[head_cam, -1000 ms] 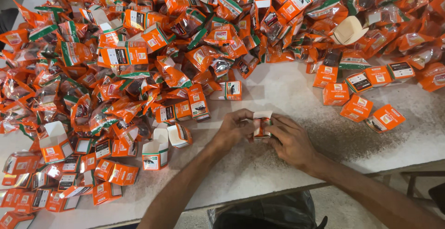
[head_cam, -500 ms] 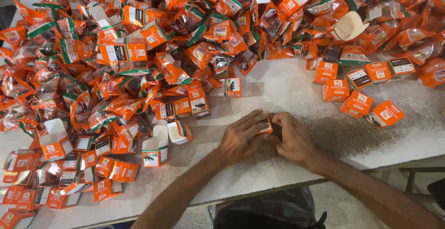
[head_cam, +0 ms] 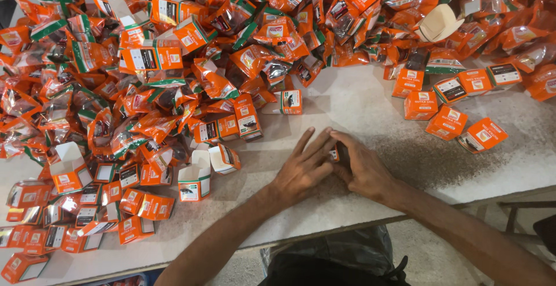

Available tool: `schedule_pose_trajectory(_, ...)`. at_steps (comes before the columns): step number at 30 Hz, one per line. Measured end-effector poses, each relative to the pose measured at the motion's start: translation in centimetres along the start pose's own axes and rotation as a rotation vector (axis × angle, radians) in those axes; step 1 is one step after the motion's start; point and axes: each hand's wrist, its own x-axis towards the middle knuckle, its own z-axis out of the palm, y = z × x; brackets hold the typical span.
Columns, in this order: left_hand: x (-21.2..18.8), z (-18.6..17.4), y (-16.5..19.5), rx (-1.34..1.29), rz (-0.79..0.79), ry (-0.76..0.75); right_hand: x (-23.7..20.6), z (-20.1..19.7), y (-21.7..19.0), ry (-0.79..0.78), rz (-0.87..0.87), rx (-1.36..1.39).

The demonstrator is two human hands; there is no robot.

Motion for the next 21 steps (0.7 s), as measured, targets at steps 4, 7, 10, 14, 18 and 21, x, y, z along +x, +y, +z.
schedule_pose_trajectory(4, -0.5, -0.3, -0.9, 0.042, -0.026, 0.141, -0.2, -2.0, -0.4, -0.020, 0.072, -0.136)
schedule_pose_trajectory(7, -0.9, -1.6, -3.2, 0.151, -0.136, 0.278, -0.8, -4.7, -0.7, 0.293, 0.115, -0.647)
schedule_pose_trajectory(10, 0.7, -2.9, -6.2, 0.396, -0.304, 0.239, -1.0, -5.4, -1.1, 0.418, -0.051, -0.656)
schedule_pose_trajectory(14, 3.7, -2.7, -6.8, 0.522, -0.342, -0.011, -0.4, -3.3, -0.8, 0.200, 0.023, -0.159)
schedule_pose_trajectory(18, 4.4, -0.7, -4.6, 0.278, 0.206, 0.077, 1.8, -1.4, 1.8, 0.008, 0.192, 0.544)
schedule_pose_trajectory(21, 5.6, 0.4, -7.8, 0.411, 0.164, 0.293, 2.4, -1.0, 3.1, -0.005, 0.319, 0.757)
